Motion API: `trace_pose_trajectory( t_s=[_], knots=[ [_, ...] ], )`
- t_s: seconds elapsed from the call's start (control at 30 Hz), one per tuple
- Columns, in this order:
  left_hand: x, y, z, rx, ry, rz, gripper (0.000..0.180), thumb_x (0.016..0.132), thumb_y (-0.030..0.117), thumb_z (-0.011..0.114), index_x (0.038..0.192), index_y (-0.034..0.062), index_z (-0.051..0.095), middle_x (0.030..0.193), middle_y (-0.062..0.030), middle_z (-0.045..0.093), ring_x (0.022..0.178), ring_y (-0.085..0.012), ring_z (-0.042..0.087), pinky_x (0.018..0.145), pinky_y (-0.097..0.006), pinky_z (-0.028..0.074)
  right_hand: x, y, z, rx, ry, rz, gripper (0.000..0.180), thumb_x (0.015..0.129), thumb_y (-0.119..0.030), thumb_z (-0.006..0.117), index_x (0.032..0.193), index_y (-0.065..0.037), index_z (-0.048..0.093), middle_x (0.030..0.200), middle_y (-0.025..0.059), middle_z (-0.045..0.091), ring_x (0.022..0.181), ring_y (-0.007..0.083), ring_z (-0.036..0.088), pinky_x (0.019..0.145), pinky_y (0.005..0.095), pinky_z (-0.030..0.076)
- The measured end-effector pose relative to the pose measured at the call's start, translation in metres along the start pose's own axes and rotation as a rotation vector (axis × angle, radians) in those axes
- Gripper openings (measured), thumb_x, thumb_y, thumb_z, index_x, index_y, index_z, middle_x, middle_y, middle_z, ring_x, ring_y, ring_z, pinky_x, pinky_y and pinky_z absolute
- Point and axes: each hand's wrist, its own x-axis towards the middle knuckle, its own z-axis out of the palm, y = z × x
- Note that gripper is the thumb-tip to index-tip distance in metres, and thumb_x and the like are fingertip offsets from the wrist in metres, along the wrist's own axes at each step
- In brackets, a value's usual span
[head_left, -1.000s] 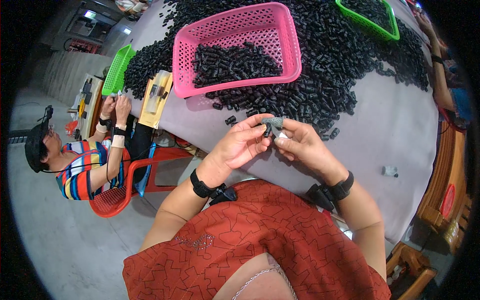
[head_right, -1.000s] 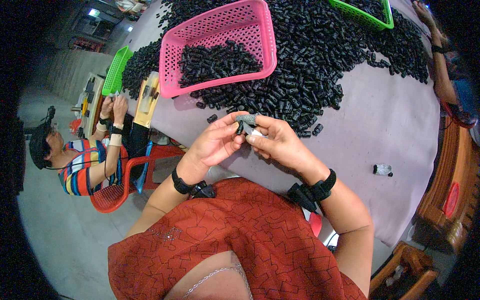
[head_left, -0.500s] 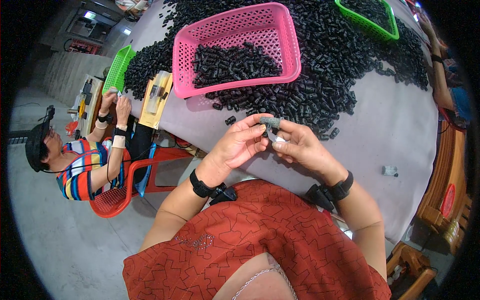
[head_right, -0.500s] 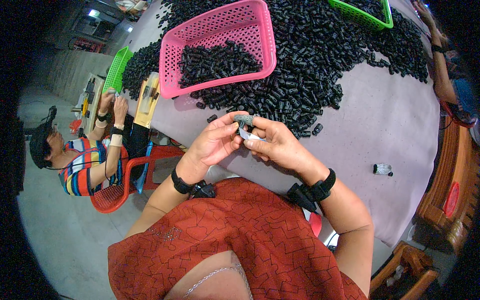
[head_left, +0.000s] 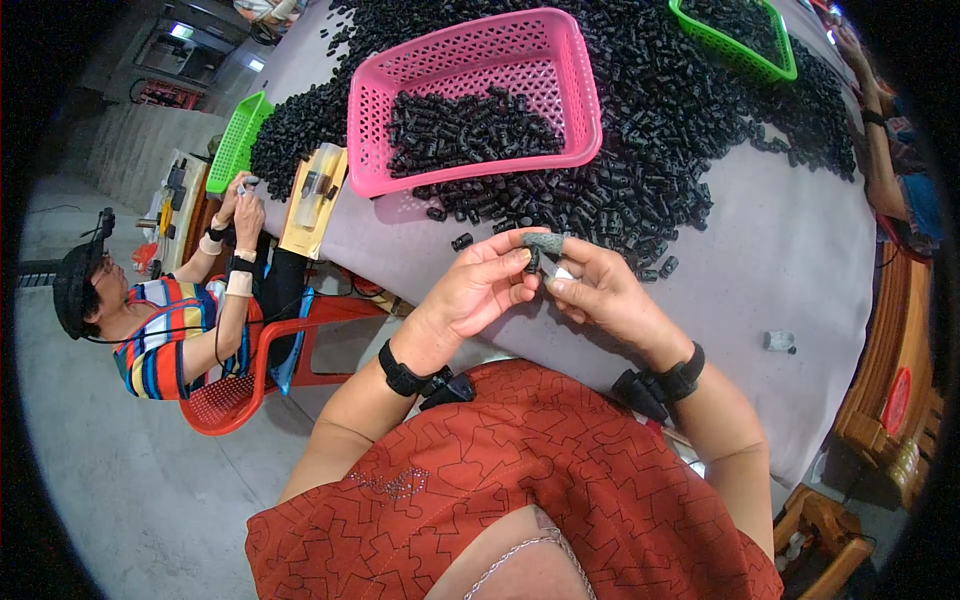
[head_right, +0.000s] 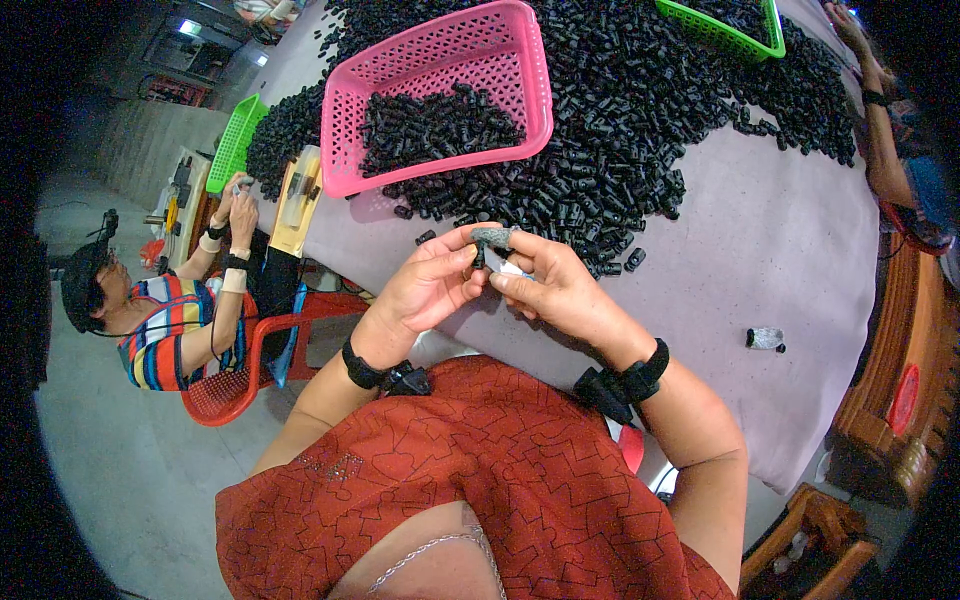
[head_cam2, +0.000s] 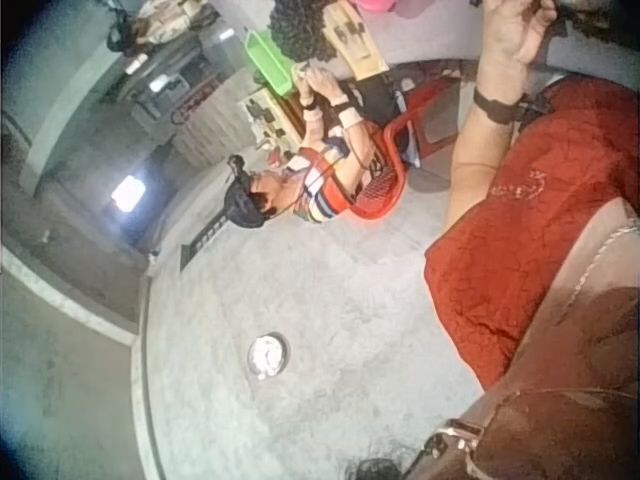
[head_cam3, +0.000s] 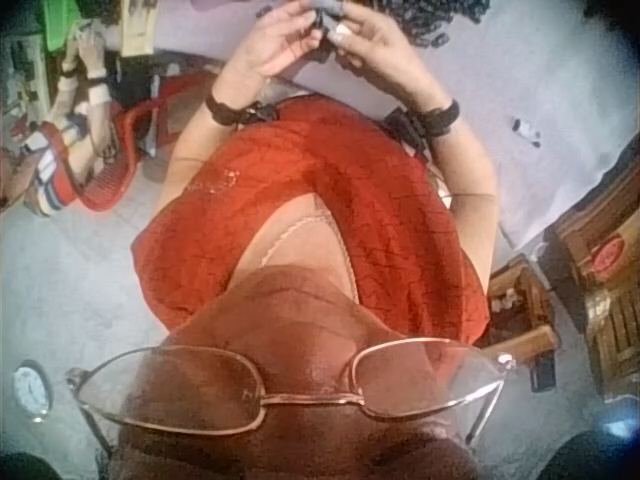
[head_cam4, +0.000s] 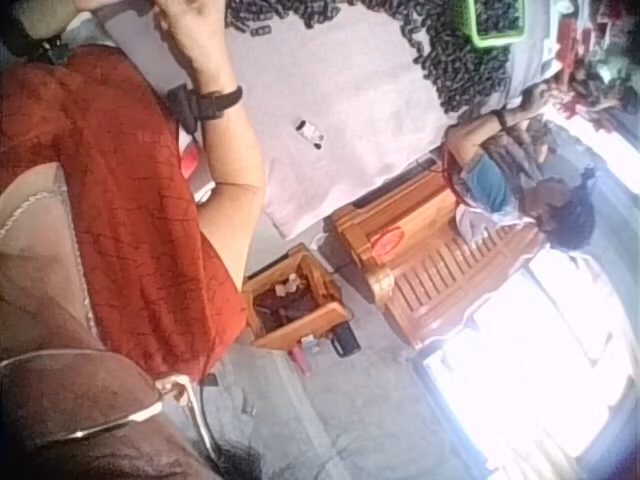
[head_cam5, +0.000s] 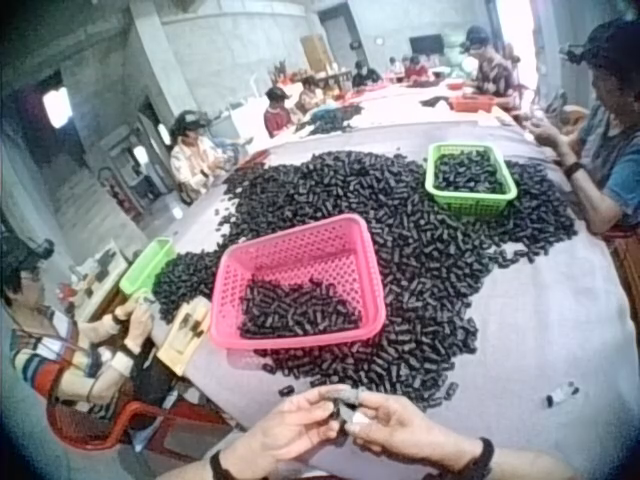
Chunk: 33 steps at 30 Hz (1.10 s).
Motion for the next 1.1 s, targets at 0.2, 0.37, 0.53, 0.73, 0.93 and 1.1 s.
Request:
trace_pose_trajectory(
  t_s=[0.2, 0.37, 0.53, 0.73, 0.93, 1.1],
  knots=[
    [-0.005, 0.008, -0.002, 0.094, 0.086, 0.041, 0.033, 0.096, 0.007, 0.056, 0.128, -0.0008, 0.055, 0.103, -0.0073, 0.065, 0.087, -0.0156, 0.066, 0.077, -0.026, 0.058, 0.003, 0.000, -0.003, 0.020, 0.168, -0.058, 0.024, 0.096, -0.012, 0.057, 0.117, -0.002, 0.057, 0.074, -0.0042, 0.054, 0.056, 0.0022, 0.043, 0.047, 0.0181, 0.034],
    [-0.005, 0.009, -0.001, 0.103, 0.120, 0.078, 0.024, 0.096, 0.007, 0.057, 0.119, 0.0019, 0.060, 0.096, -0.0061, 0.067, 0.080, -0.0131, 0.066, 0.069, -0.024, 0.057, 0.004, 0.005, -0.005, 0.026, 0.162, -0.018, 0.021, 0.096, -0.013, 0.057, 0.114, -0.002, 0.058, 0.069, -0.0048, 0.052, 0.054, 0.0024, 0.042, 0.047, 0.0179, 0.033],
    [-0.004, 0.007, -0.007, 0.097, 0.102, 0.070, 0.025, 0.095, 0.009, 0.058, 0.119, 0.0023, 0.060, 0.101, -0.0076, 0.065, 0.080, -0.0119, 0.062, 0.071, -0.024, 0.054, 0.003, 0.002, -0.004, 0.039, 0.148, -0.012, 0.023, 0.096, -0.013, 0.057, 0.115, -0.002, 0.058, 0.069, -0.0050, 0.052, 0.055, 0.0024, 0.042, 0.047, 0.0181, 0.033],
    [-0.003, 0.007, -0.010, 0.087, 0.113, 0.071, 0.026, 0.095, 0.011, 0.059, 0.119, 0.0014, 0.060, 0.100, -0.0088, 0.066, 0.079, -0.0131, 0.063, 0.070, -0.024, 0.055, 0.004, 0.003, -0.004, 0.024, 0.113, -0.013, 0.023, 0.095, -0.011, 0.057, 0.116, -0.002, 0.058, 0.069, -0.0053, 0.052, 0.054, 0.0023, 0.042, 0.048, 0.0186, 0.033],
    [-0.003, 0.007, -0.008, 0.055, 0.112, 0.070, 0.026, 0.094, 0.007, 0.059, 0.120, -0.0010, 0.061, 0.101, -0.0115, 0.068, 0.079, -0.0151, 0.067, 0.071, -0.025, 0.059, 0.003, 0.004, -0.004, -0.007, 0.119, 0.002, 0.021, 0.095, -0.012, 0.058, 0.113, -0.002, 0.059, 0.068, -0.0055, 0.052, 0.054, 0.0022, 0.042, 0.048, 0.0188, 0.033],
    [-0.004, 0.007, -0.012, 0.065, 0.078, 0.058, 0.029, 0.094, 0.005, 0.059, 0.122, -0.0017, 0.059, 0.104, -0.0125, 0.068, 0.083, -0.0166, 0.069, 0.074, -0.026, 0.060, 0.003, 0.001, -0.003, -0.023, 0.125, -0.007, 0.020, 0.095, -0.012, 0.058, 0.113, -0.002, 0.059, 0.068, -0.0055, 0.052, 0.054, 0.0022, 0.042, 0.047, 0.0187, 0.033]
  ],
)
